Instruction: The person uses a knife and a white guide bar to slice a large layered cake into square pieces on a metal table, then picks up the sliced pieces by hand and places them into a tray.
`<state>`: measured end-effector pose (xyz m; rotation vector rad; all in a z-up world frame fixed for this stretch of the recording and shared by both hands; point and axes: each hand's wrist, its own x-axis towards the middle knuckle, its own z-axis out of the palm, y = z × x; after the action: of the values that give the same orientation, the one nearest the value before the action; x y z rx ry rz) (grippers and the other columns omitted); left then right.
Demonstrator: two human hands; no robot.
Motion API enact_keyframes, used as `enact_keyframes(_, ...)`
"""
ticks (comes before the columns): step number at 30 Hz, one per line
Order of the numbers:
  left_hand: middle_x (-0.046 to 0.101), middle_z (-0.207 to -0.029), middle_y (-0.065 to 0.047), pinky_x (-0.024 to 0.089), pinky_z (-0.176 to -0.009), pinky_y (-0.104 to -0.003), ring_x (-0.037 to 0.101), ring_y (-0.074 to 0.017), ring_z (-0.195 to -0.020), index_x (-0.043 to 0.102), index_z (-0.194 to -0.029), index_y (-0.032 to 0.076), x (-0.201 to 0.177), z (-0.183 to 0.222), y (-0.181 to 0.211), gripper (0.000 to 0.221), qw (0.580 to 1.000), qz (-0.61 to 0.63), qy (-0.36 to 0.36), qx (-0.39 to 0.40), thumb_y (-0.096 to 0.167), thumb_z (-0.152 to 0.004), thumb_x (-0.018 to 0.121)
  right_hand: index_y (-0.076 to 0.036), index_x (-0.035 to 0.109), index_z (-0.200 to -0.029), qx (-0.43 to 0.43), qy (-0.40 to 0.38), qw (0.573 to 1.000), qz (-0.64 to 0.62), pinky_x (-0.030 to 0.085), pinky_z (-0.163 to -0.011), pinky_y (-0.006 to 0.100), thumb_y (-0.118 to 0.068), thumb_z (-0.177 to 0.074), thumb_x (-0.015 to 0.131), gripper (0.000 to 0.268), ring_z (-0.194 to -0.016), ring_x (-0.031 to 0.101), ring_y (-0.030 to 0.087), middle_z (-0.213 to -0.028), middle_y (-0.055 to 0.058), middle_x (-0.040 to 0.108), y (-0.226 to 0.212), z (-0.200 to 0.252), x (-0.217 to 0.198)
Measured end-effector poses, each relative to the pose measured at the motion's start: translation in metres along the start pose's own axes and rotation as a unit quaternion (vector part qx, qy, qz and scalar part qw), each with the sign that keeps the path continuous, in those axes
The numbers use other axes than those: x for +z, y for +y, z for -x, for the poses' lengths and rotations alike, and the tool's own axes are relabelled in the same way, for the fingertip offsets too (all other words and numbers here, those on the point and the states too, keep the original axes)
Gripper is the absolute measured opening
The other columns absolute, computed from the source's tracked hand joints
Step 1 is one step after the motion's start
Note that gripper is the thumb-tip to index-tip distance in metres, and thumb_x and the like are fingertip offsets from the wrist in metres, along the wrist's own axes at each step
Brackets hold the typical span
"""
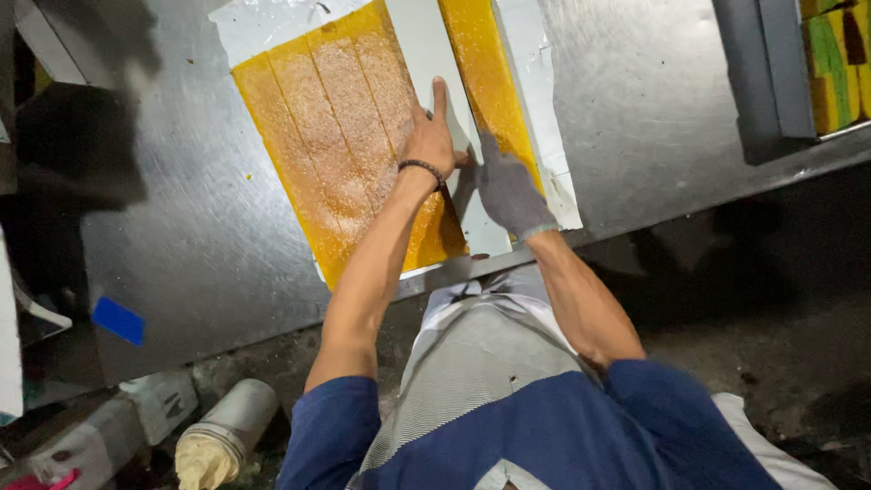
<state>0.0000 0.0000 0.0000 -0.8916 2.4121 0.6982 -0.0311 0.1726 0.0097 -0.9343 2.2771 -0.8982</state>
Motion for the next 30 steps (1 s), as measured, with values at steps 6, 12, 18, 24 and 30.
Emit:
enact_keyframes(6,0.004,-0.164,-0.041,0.067,-0.08,-0.04,0.073,-0.0346,-0.093,-0.014,-0.163,0.026,-0.015,0.016,0.013,0.133,0.999,0.029,-0.005,-0.017,0.017,-0.078,0.088,0.0,0.042,-0.142,0.078,-0.048,0.996,-0.004,0.054,-0.083,0.058,-0.015,-0.107,0.052,0.04,-0.098,0.067,0.05,-0.106,0.033,0.067,0.004,-0.006,0.004)
enact_keyframes(12,0.009,-0.159,-0.042,0.052,-0.104,-0.046,0.065,-0.0417,-0.117,-0.014,-0.159,0.027,0.007,0.0,-0.003,0.147,0.998,0.047,0.032,0.018,0.028,-0.064,0.099,0.002,0.034,-0.149,0.051,-0.021,0.998,-0.001,0.05,-0.079,0.062,-0.015,-0.098,0.057,0.059,-0.091,0.063,0.054,-0.1,0.037,0.064,0.014,0.051,0.008)
enact_keyframes(18,0.016,-0.159,-0.041,0.045,-0.113,-0.047,0.05,-0.0461,-0.135,-0.01,-0.161,0.027,0.019,-0.009,-0.012,0.145,0.998,0.019,0.048,0.022,0.03,-0.066,0.099,-0.004,0.035,-0.152,0.106,-0.068,0.991,-0.038,0.049,-0.08,0.062,-0.012,-0.097,0.053,0.058,-0.091,0.064,0.053,-0.096,0.034,0.066,0.01,0.077,0.003)
enact_keyframes(24,0.015,-0.154,-0.047,0.046,-0.111,-0.047,0.046,-0.0526,-0.133,-0.01,-0.159,0.022,0.026,-0.022,-0.026,0.151,0.995,0.0,0.071,0.072,0.036,-0.064,0.105,-0.001,0.038,-0.149,0.043,-0.023,0.999,-0.022,0.051,-0.08,0.062,-0.012,-0.1,0.054,0.052,-0.089,0.065,0.052,-0.094,0.033,0.065,0.024,0.085,0.013)
enact_keyframes(30,0.019,-0.155,-0.044,0.051,-0.106,-0.048,0.053,-0.0505,-0.129,-0.009,-0.16,0.025,0.025,-0.016,-0.022,0.148,0.993,-0.001,0.09,0.082,0.035,-0.064,0.103,0.002,0.037,-0.147,0.025,-0.015,0.999,-0.027,0.051,-0.073,0.059,-0.012,-0.094,0.054,0.058,-0.085,0.064,0.051,-0.094,0.035,0.063,0.022,0.153,0.008)
